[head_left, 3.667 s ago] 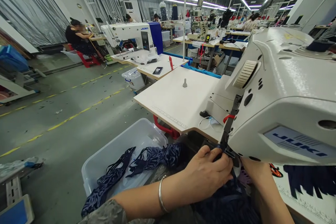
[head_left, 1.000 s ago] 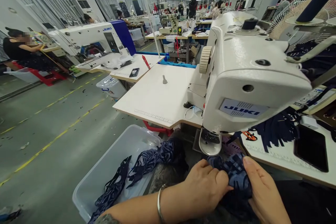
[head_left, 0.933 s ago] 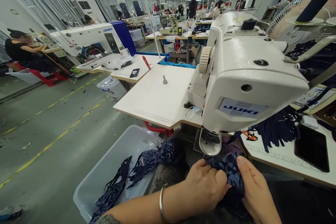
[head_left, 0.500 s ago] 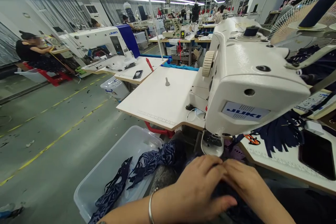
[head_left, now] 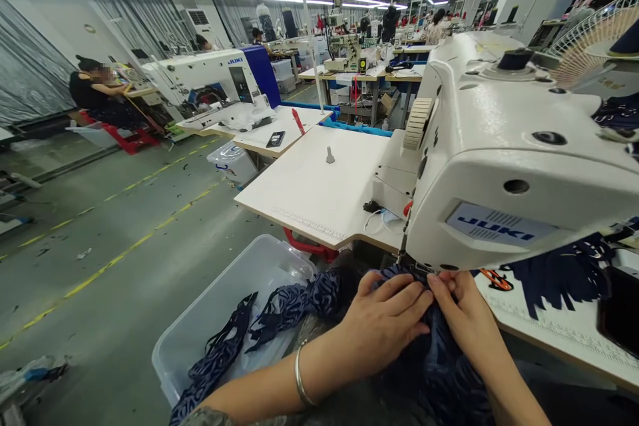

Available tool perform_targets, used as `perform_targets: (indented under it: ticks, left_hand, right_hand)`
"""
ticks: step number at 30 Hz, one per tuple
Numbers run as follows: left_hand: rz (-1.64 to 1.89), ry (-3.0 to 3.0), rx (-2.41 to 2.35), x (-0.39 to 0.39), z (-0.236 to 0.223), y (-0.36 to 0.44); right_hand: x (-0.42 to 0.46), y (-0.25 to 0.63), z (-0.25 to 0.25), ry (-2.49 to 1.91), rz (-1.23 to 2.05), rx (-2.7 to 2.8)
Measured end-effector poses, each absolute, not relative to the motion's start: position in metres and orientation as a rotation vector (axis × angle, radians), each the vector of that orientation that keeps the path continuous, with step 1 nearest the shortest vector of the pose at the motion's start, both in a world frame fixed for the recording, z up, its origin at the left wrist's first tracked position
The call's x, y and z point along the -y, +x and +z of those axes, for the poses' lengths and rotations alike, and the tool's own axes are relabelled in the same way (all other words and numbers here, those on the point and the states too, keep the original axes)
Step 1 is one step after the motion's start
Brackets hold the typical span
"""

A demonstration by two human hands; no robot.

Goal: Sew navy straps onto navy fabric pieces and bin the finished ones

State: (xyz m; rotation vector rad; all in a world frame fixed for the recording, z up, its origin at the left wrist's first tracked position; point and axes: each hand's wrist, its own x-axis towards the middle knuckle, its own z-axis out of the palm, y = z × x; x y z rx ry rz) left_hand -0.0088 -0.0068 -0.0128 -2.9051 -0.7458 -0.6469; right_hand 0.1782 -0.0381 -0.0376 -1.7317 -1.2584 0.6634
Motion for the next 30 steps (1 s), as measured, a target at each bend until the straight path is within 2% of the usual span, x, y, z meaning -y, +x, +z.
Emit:
perform_targets:
  ticks: [4,14,23,30]
  left_hand:
    - [-0.617,-2.828,0.801,0.007,-0.017,-0.004]
    - [-0.635,-2.776,0.889,0.008,-0.012,0.004]
    - [-0.574,-2.786,0.892,0.008,-0.012,0.004]
    - [-0.670,-2.781,0.885,0.005,-0.013,0.004]
  right_hand:
    - [0.041,0.184,-0.040,-1.650,0.696,1.237]
    - [0.029,0.191,-0.047,-1.723,0.555,1.284]
    - [0.036,0.193,-0.046,-1.786,0.555,1.277]
    - [0.050,0.230,-0.045,-1.854,0.606,1.392]
